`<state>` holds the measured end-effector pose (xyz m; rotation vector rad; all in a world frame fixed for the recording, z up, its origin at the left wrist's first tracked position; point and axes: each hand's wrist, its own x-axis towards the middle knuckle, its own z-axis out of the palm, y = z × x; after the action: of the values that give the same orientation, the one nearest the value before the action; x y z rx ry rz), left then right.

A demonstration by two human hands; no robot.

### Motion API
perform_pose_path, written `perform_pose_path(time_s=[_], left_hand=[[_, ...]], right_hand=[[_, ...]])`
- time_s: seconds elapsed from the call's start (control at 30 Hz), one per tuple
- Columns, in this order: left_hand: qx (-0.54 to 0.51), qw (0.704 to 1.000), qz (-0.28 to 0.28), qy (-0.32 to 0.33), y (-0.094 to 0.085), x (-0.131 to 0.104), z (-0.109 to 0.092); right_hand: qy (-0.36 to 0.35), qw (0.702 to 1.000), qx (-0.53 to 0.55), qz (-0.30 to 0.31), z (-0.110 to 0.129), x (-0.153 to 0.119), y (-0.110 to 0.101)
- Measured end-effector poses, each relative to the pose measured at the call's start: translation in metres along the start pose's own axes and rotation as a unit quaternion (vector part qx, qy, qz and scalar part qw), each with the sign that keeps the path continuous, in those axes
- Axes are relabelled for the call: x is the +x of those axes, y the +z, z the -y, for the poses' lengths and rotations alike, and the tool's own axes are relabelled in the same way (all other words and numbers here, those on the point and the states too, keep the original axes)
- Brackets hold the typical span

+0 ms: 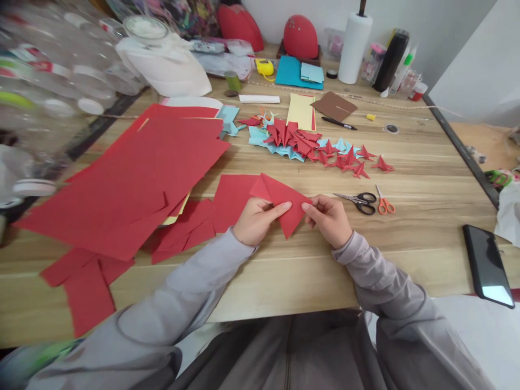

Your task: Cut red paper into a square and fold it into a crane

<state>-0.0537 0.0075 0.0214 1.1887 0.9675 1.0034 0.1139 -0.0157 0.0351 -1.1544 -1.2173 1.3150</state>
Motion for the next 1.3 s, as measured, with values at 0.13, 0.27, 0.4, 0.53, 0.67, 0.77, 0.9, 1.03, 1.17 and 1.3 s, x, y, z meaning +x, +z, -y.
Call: perform_pose_path(time_s=[0.13, 0.27, 0.4, 0.53, 0.67, 0.77, 0.9, 1.03, 1.17, 1.3], left_hand=[[-0.130, 0.988, 0.032, -0.071, 0.010, -0.003, 0.000], [-0.168, 0.974, 0.066, -0.137, 0.016, -0.005, -0.005], [-0.136, 0.982, 0.033, -0.127, 0.016, -0.001, -0.005], [-0.134, 0.983, 0.019, -0.127, 0.011, 0.005, -0.003], [-0.162, 0.980, 0.001, -0.117, 0.007, 0.008, 0.000], [-0.164, 0.979, 0.003, -0.117, 0.007, 0.009, 0.001], [-0.160, 0.979, 0.000, -0.125, 0.006, 0.009, -0.001], [-0.161, 0.978, -0.007, -0.134, 0.008, 0.013, -0.003], [-0.186, 0.974, -0.011, -0.129, 0.015, 0.021, -0.003], [-0.224, 0.966, 0.005, -0.129, 0.019, 0.027, -0.004]], right_hand=[[0.014, 1.000, 0.020, 0.007, -0.002, 0.000, 0.002], [0.006, 1.000, 0.006, 0.002, -0.003, -0.001, 0.002], [-0.025, 0.996, -0.083, -0.015, -0.003, 0.000, -0.001], [-0.072, 0.969, -0.200, -0.129, -0.008, 0.005, -0.018], [-0.104, 0.880, -0.395, -0.242, -0.014, 0.003, -0.057], [-0.116, 0.781, -0.535, -0.302, -0.015, -0.008, -0.093], [-0.055, 0.686, -0.641, -0.340, -0.018, -0.026, -0.128], [-0.015, 0.719, -0.621, -0.312, -0.024, -0.030, -0.142], [0.039, 0.717, -0.615, -0.325, -0.020, -0.022, -0.142], [0.069, 0.712, -0.619, -0.325, -0.012, -0.017, -0.141]])
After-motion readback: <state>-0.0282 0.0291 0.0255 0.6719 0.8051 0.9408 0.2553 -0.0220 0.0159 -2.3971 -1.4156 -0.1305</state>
